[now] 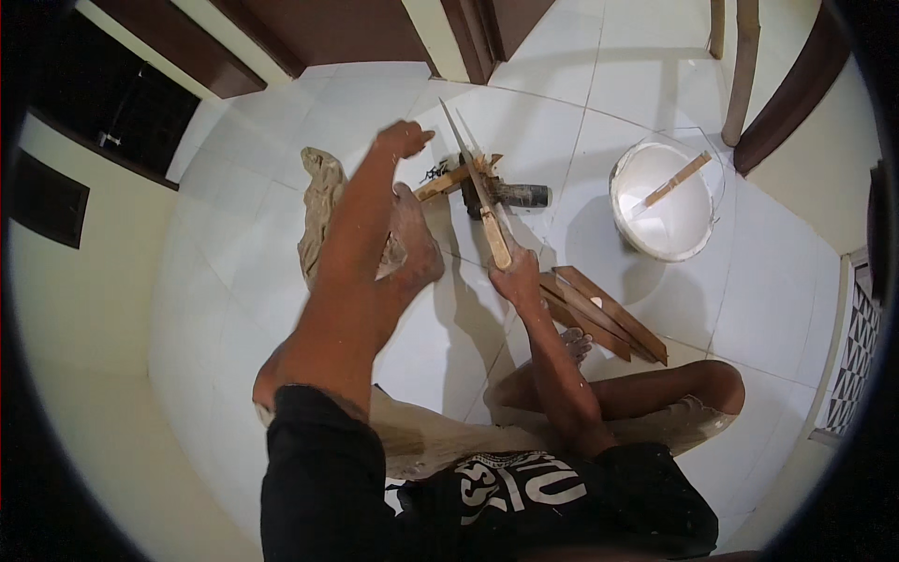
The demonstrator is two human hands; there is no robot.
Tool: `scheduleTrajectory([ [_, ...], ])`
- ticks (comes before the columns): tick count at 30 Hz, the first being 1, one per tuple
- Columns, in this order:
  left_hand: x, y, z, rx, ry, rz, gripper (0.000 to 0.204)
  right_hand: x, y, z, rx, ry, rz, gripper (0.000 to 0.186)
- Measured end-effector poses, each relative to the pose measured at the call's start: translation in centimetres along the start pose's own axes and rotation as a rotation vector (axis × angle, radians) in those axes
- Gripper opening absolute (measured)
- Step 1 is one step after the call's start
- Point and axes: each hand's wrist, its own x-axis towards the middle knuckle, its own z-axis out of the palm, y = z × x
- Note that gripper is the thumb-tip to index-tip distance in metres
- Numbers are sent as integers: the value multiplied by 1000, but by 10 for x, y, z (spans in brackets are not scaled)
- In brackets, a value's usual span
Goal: The person saws pieces of wood with a hand saw and uses a power drill to drive screws into the wood.
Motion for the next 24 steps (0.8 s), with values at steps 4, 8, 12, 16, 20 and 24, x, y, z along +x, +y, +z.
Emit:
scheduleTrajectory([
  [4, 32, 29, 96, -373, 328, -274, 42, 0, 20, -5, -32, 16, -17, 19],
  [8, 38, 61, 122, -476, 360, -338, 40, -1, 0, -16, 144, -34, 164, 30],
  [12, 52, 67, 146, -480, 230, -384, 40, 4, -25, -18, 142, -107, 142, 54],
  [16, 55, 84, 154, -631, 451, -460, 43, 7, -25, -19, 62, -150, 234, 57],
  [20, 52, 102, 140, -712, 450, -465, 47, 1, -5, -18, -5, -115, 130, 59],
  [24, 49, 109, 147, -595, 733, -504, 47, 2, -39, -18, -44, -145, 190, 59],
])
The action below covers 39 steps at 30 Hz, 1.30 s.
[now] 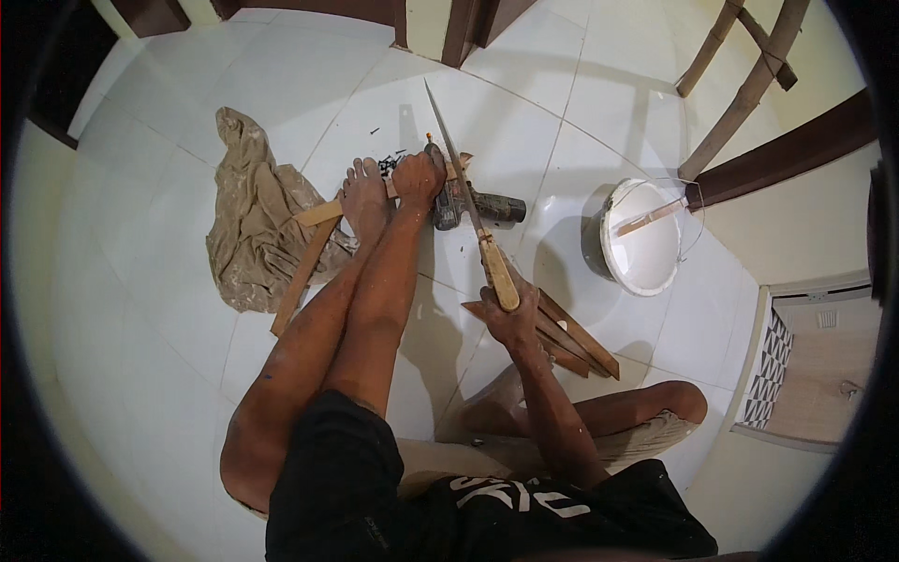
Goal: The person saws pieces of wood with a hand saw and uses a power drill to drive screws into the wood.
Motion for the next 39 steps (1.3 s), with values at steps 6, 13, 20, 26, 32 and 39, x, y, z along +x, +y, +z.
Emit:
scheduleTrajectory([
  [6, 5, 4, -2, -9, -35, -49, 45, -4, 7, 3, -269, -7, -101, 63],
  [13, 8, -11, 19, -20, -200, -172, 29, -6, -10, 21, -88, 12, -56, 64],
  [20, 7, -7, 6, -41, -190, -239, 35, -64, -31, -20, -138, 37, -38, 55],
  [26, 21, 1, 5, 3, -321, -124, 34, -26, -35, -4, -7, 47, 94, 31],
  [32, 16, -6, 0, -20, -194, -209, 41, -80, 37, -33, -189, 59, -110, 52],
  [39, -1, 5, -9, 7, -338, -185, 38, -9, 4, -11, -298, 87, -72, 56],
])
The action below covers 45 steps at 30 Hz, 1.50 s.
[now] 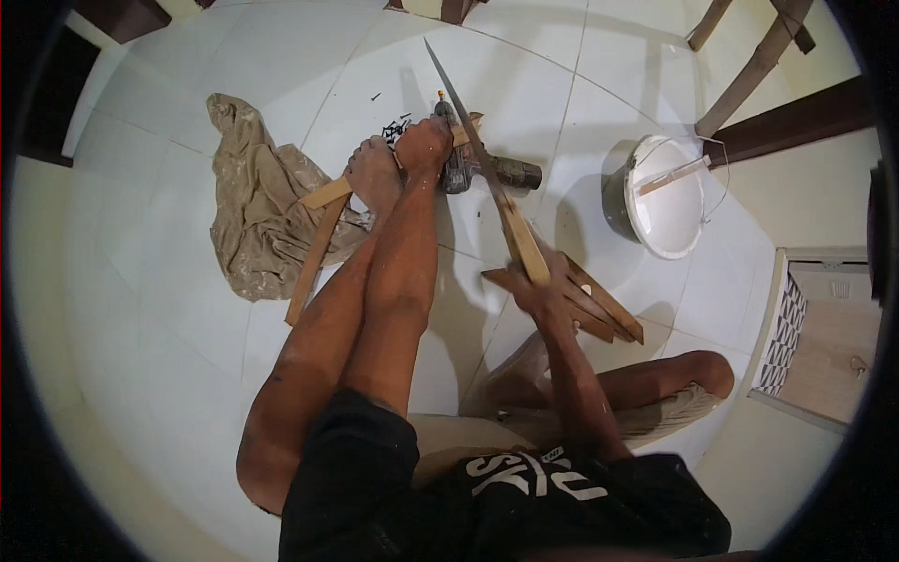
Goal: The person saws pieces of wood with a hand saw and uses a power drill to drive screws into the wood.
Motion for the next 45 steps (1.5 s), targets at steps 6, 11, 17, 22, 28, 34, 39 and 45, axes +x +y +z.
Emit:
scheduleTrajectory([
  [6, 8, -17, -8, 10, 106, 27, 32, -28, -17, -2, 183, 19, -67, 44],
  [11, 0, 5, 3, -30, 131, 144, 32, -41, 28, -19, -16, 78, -258, 61],
  [17, 14, -5, 6, -42, -9, 34, 34, 33, -5, 27, 188, -139, 193, 41],
  [22, 18, -18, 16, 8, 79, 13, 35, -55, 4, -11, 134, -26, -125, 62],
  [28, -9, 36, 29, -130, 78, 110, 34, 57, 10, 19, 193, -11, 107, 58],
  [34, 7, -13, 2, -34, 141, 9, 35, -52, 15, 0, 126, -11, -72, 45],
  [39, 7, 8, 15, -35, 133, 84, 36, -21, 36, 10, 77, 39, 55, 28],
  [45, 3, -18, 6, 20, 233, 43, 37, 15, 10, 39, 247, -105, 163, 30],
])
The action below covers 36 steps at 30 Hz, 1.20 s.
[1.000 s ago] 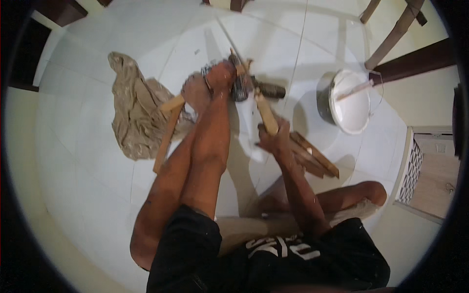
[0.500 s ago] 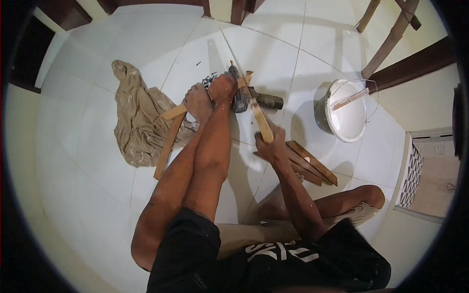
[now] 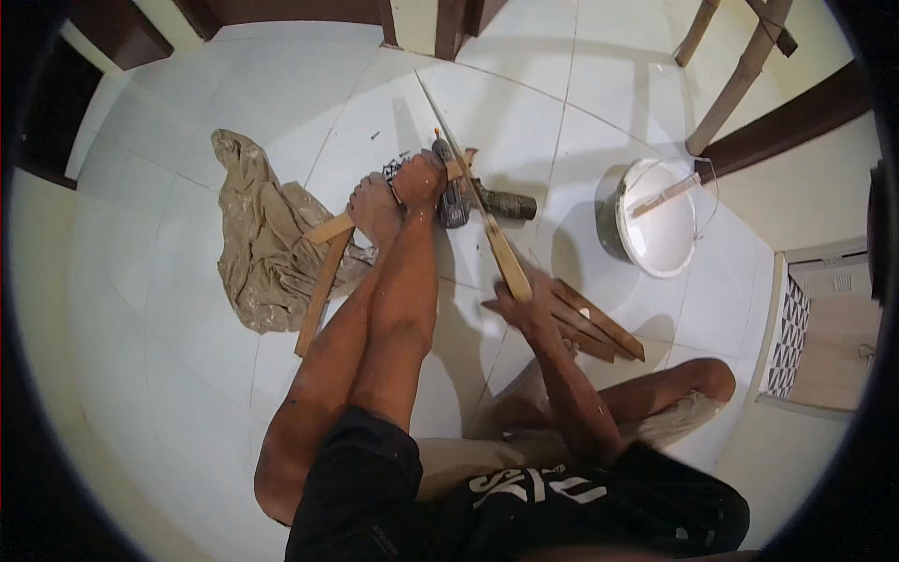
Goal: The person saws pieces of wood with a hand saw and uses a power drill to drive screws into the wood.
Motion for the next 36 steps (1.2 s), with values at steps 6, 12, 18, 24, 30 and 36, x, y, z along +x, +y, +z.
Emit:
scheduleTrajectory([
  [6, 2, 7, -1, -34, -98, -3, 34, -72, -12, -40, -67, 41, -96, 49],
  [12, 23, 0, 5, -31, -55, 33, 37, -6, -14, -2, 22, 60, -113, 43],
  [18, 7, -2, 3, -11, -61, 1, 35, -84, 0, -57, -9, 38, -158, 39],
  [24, 15, 10, 12, -40, -62, 102, 39, -23, 18, -45, 30, 95, -49, 27],
  [30, 10, 13, 4, -92, -33, -75, 45, -61, 0, -56, -178, 91, -160, 47],
  [36, 8, 33, -8, -57, -127, -68, 43, -117, 31, -87, -271, -122, 72, 63],
])
